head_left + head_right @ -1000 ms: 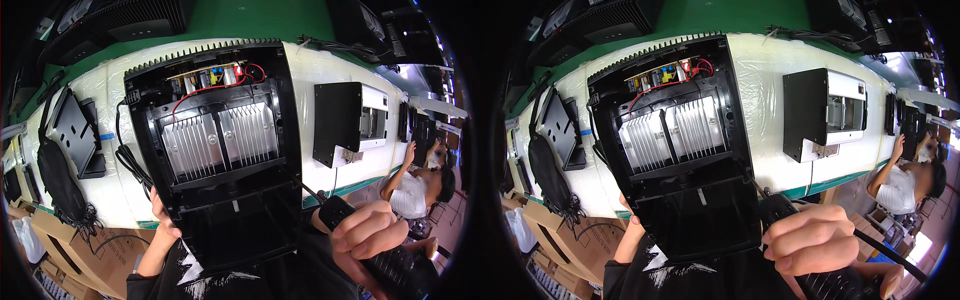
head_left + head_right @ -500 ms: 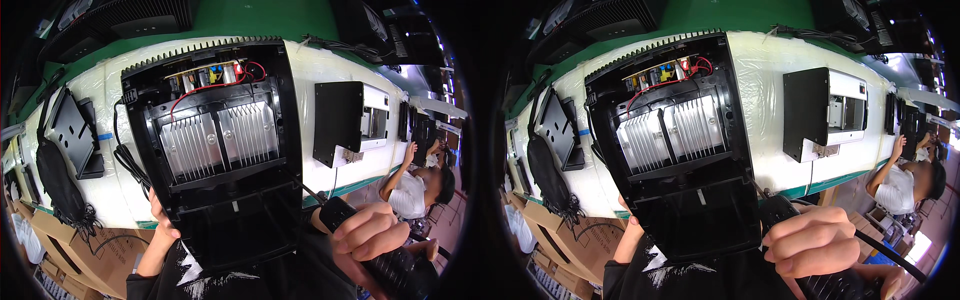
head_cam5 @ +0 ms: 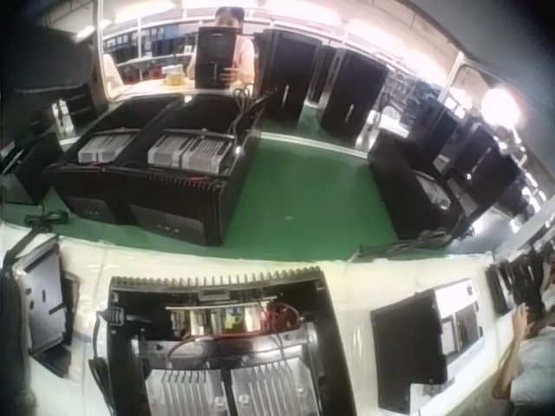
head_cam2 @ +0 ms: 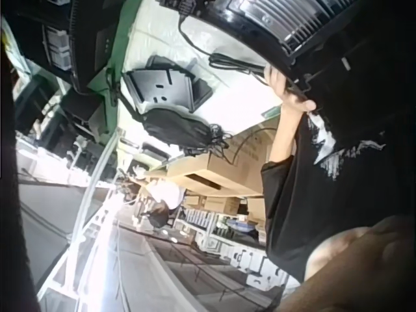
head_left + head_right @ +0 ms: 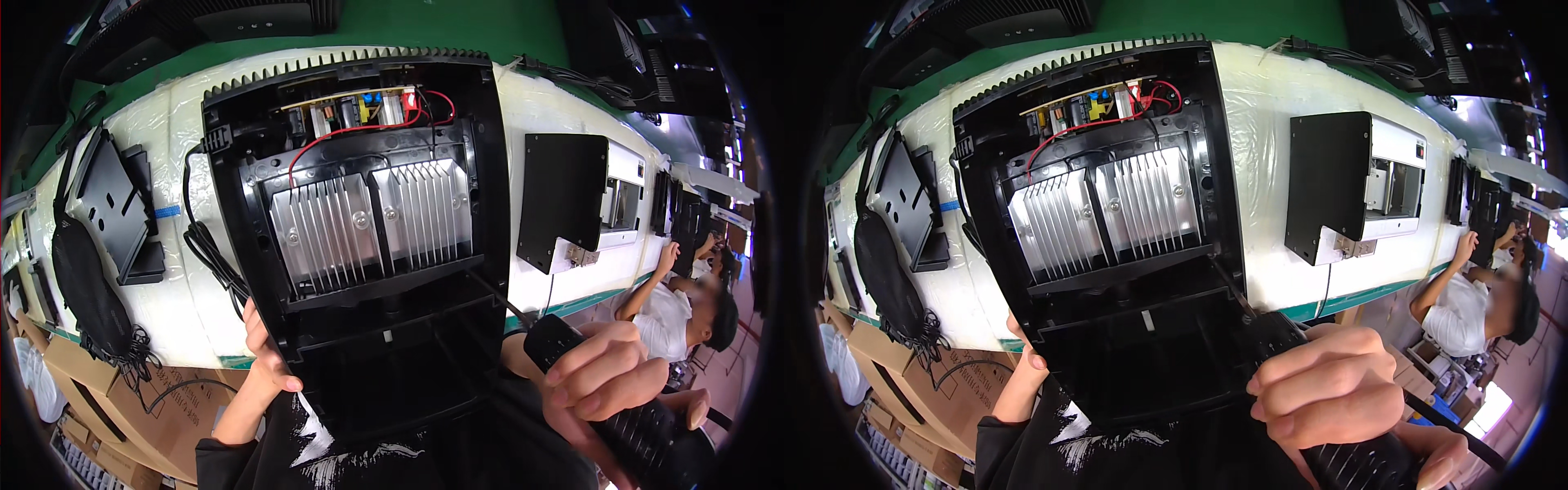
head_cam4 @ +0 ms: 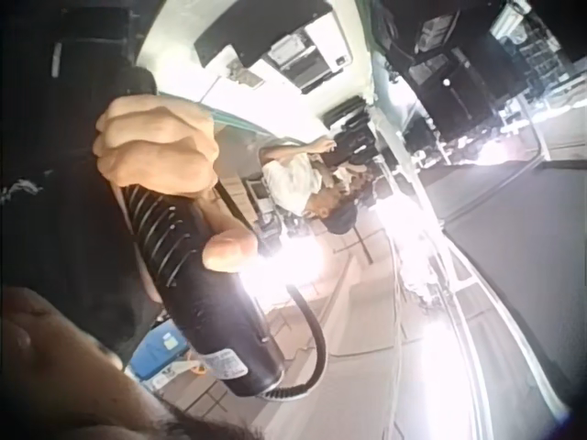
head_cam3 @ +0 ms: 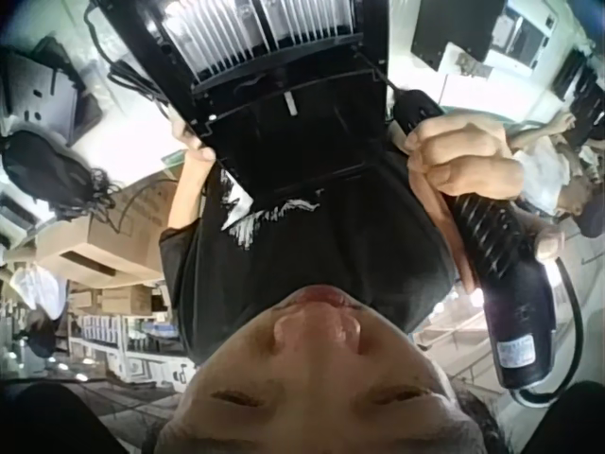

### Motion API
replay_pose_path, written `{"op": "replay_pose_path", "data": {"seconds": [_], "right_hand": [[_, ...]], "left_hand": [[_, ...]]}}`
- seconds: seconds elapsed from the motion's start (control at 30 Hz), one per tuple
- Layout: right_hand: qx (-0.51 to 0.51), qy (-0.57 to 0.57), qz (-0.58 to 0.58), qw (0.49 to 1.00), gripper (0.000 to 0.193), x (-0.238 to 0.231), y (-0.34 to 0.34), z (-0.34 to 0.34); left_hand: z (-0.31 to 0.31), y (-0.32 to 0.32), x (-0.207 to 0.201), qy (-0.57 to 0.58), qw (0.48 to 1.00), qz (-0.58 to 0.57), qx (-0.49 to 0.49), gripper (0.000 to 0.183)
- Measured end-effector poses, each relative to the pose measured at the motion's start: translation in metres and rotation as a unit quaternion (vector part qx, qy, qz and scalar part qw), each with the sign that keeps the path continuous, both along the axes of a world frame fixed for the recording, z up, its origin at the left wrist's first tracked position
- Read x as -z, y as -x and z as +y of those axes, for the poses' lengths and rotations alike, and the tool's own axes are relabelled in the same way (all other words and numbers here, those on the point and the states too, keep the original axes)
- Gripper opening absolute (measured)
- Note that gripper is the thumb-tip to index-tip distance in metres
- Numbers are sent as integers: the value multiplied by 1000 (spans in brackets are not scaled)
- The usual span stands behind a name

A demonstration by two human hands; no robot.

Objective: Assembling the outer housing and internal components of an electronic device using an electric screwdriver.

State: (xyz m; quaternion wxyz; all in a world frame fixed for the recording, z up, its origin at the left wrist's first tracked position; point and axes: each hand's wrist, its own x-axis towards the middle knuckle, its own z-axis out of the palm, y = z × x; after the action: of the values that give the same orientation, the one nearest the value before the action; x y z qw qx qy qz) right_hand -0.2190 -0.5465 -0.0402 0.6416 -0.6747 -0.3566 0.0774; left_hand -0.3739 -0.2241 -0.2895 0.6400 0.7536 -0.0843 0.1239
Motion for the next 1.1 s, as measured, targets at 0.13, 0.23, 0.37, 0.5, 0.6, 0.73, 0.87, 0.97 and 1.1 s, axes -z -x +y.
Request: {"op": "replay_pose_path", "data": {"seconds": [0.13, 0.23, 0.37, 0.5, 0.6, 0.73, 0.87, 0.97, 1.1], "right_hand": [[161, -198, -132, 958, 85, 25, -2, 48], [217, -164, -195, 942, 78, 30, -9, 51], [225, -195, -176, 938, 76, 23, -8, 54], [190, -210, -122, 951, 73, 15, -4, 56], [216, -214, -80, 949, 73, 15, 0, 56], [145, -220, -122, 957, 75, -18, 8, 24], [210, -334, -204, 896, 61, -63, 38, -28], [303, -278, -283, 866, 57, -66, 44, -53], [341, -140, -309, 877, 67, -48, 66, -106]], "left_hand": [[1, -1, 2, -17, 1000, -9, 5, 88], [-1, -5, -3, -4, 1000, 14, -2, 87], [-2, -10, -5, -3, 1000, -16, -1, 86], [0, -18, 5, 53, 998, -37, 11, 82], [-4, -15, -8, -2, 999, 5, -33, 78], [-8, -32, -45, -66, 985, -151, 53, 42], [-28, -14, -99, 121, 990, 76, -7, 77], [-51, -37, -159, 95, 962, 254, -25, 93], [-57, -37, -149, 102, 928, 347, -92, 88]]}}
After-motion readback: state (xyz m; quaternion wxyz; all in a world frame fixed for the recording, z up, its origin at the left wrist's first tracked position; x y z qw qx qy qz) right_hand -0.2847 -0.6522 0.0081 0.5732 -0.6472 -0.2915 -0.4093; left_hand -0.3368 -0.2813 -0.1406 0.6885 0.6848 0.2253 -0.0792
